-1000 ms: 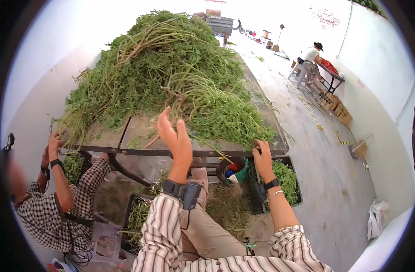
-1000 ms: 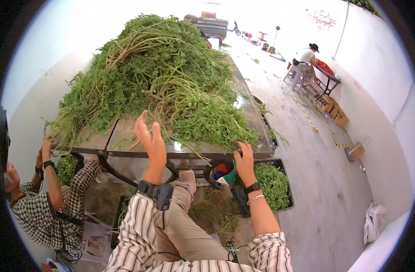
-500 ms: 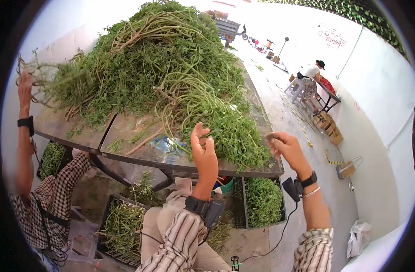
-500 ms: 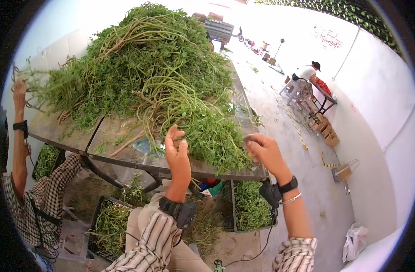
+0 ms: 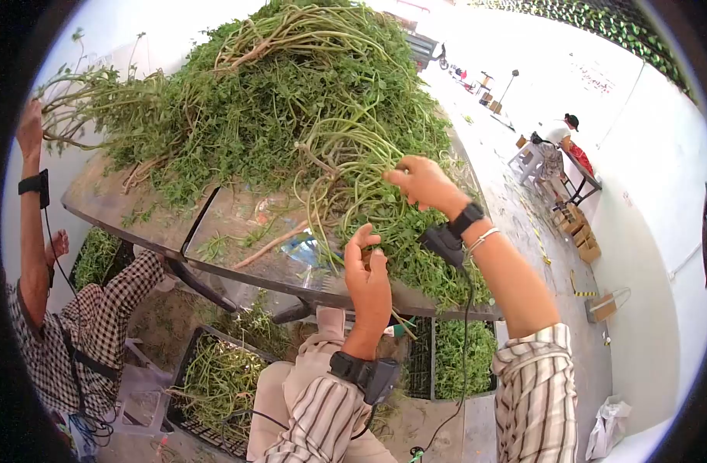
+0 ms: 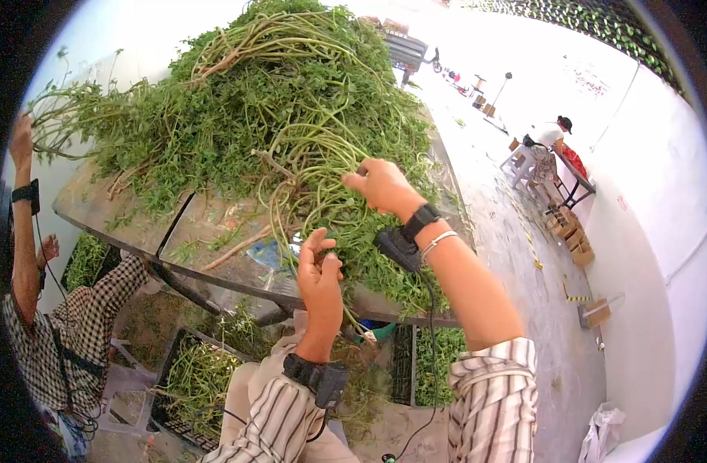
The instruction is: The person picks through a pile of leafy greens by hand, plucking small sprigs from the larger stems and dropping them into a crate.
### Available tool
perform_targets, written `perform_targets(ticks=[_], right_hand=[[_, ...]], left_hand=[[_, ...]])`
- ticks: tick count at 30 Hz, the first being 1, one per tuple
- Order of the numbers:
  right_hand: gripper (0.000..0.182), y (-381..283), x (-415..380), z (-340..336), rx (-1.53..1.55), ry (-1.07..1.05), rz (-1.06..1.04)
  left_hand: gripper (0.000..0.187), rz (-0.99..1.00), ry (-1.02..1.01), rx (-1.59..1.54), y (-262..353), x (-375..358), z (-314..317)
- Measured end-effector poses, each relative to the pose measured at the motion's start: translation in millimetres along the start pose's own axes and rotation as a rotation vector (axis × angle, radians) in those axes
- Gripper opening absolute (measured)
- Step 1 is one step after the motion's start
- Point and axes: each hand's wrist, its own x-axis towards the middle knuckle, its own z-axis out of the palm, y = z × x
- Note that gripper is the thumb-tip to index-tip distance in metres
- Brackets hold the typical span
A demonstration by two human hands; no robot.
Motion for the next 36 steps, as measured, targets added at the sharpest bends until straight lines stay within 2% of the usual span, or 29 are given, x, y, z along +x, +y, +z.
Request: perform_targets(ticks=[1,3,5,7,8,9,12,13,15,18,19,23,27,30,32,33,35,36], right_hand=[[0.036,5,7,7,-0.004,0.000,-0.003],[0.044,15,12,21,-0.300,0.142,-0.106],[0.041,20,14,23,-0.345,0.122,-0.096],[0.034,32,19,22,-0.302,0.220,-0.175],[0.026,40,19,19,-0.199,0.226,-0.231],[0.026,35,13,12,-0.201,0.224,-0.230],[0.015,29,3,-9,0.139,0.091,-0.021],[0.015,32,1,-13,0.139,0.090,-0.022],[0.014,34,-5,-22,0.450,0.043,0.002],[0.006,44,-6,-30,0.596,0.046,-0.019],[0.008,47,-6,-32,0.684,0.039,-0.047],[0.011,60,-13,-36,0.664,0.128,0.007],[0.007,76,-11,-30,0.566,0.126,-0.009],[0.014,66,-13,-18,0.493,0.154,-0.009],[0.020,60,-9,-12,0.153,0.263,-0.108],[0.020,55,-8,-9,0.156,0.260,-0.110],[0.023,45,-5,-4,-0.080,0.514,-0.408],[0.023,37,-6,-4,-0.078,0.512,-0.410]], left_hand=[[0.039,0.003,0.003,-0.003,-2,1,-1],[0.038,-0.006,-0.001,0.065,-3,1,-3],[0.038,-0.012,-0.003,0.057,-3,2,-5],[0.038,-0.019,-0.002,0.045,-4,3,-7],[0.038,0.018,-0.013,0.073,-5,3,-8],[0.038,0.057,-0.026,0.101,-6,4,-8],[0.039,-0.048,-0.046,0.080,-2,4,-9],[0.039,-0.048,-0.045,0.080,-1,4,-8],[0.041,-0.082,-0.009,0.010,2,4,-6],[0.043,-0.062,0.008,0.081,-8,7,-7],[0.043,-0.064,0.007,0.082,-11,8,-8],[0.043,-0.075,0.022,0.102,-18,12,-9],[0.041,-0.077,0.024,0.087,-20,12,-8],[0.043,-0.103,0.001,0.094,-18,11,-8],[0.043,-0.103,-0.002,0.091,-18,11,-9],[0.043,-0.105,-0.009,0.086,-19,11,-9],[0.043,-0.096,-0.009,0.078,-20,11,-9],[0.043,-0.088,-0.011,0.066,-21,11,-10]])
